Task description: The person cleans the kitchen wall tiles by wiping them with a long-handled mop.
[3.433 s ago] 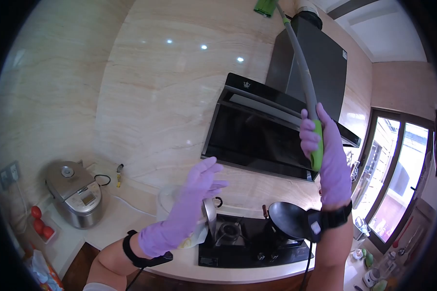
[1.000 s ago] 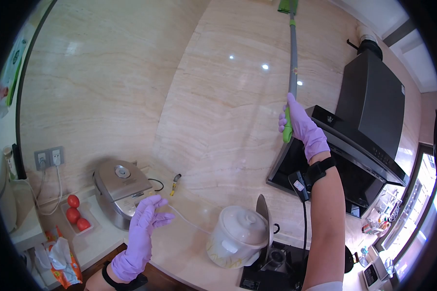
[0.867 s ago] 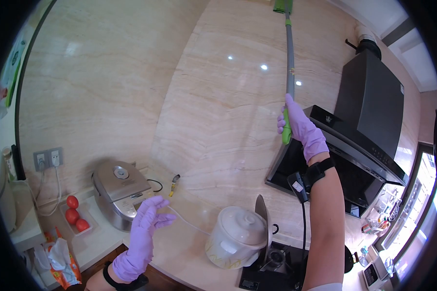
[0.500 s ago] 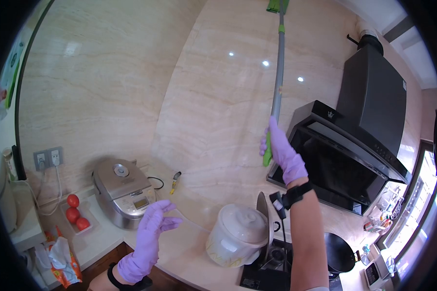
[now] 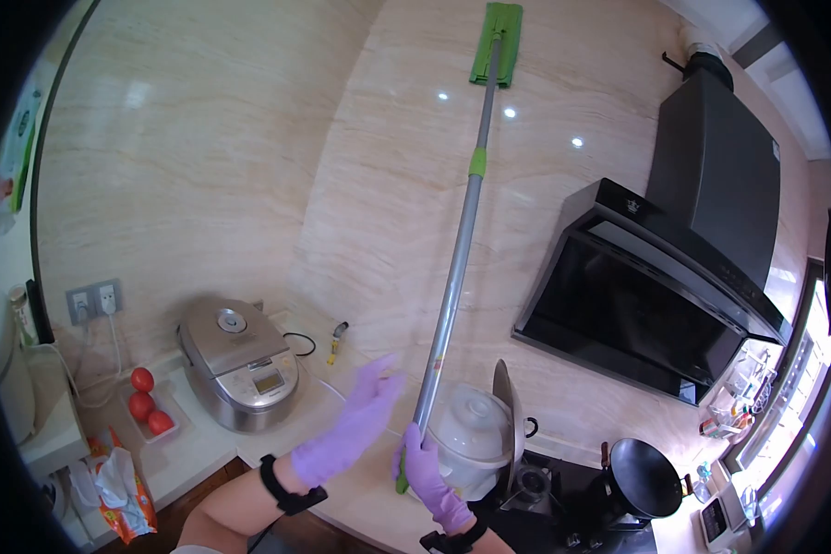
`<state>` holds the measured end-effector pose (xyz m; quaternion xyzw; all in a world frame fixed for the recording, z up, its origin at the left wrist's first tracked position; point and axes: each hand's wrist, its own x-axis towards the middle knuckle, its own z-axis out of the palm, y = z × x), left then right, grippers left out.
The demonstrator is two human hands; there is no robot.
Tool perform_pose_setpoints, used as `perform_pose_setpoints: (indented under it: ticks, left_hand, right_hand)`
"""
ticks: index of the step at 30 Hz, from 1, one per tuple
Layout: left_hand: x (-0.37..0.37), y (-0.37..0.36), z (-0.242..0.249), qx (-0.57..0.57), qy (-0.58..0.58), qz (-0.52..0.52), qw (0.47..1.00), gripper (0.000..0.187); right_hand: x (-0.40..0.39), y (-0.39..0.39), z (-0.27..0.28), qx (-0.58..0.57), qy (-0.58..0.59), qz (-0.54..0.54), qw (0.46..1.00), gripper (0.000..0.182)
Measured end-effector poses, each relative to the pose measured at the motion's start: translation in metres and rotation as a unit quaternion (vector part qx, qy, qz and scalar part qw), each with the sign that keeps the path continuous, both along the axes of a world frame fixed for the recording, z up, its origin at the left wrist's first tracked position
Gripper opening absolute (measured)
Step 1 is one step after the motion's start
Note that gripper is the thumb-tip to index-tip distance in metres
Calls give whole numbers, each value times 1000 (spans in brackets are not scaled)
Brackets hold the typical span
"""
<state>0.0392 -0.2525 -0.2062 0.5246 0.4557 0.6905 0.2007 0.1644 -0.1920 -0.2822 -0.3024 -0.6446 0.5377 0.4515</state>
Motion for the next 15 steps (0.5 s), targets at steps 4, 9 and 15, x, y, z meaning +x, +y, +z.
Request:
perform_pose_setpoints:
  ticks: [4,9,15]
  left_hand:
    - [3,67,41,33,0,-25,999,69]
    - [-7,106,119,91,-80,-123,985,79]
    - [-13,109,146,110,-123,-98,981,64]
  right_hand:
    - [5,-7,25,-45,-16,-11,999,38]
    - [6,2,95,-51,-28,8,998,38]
    - [-20,-6,130,-22,-42,63,997,38]
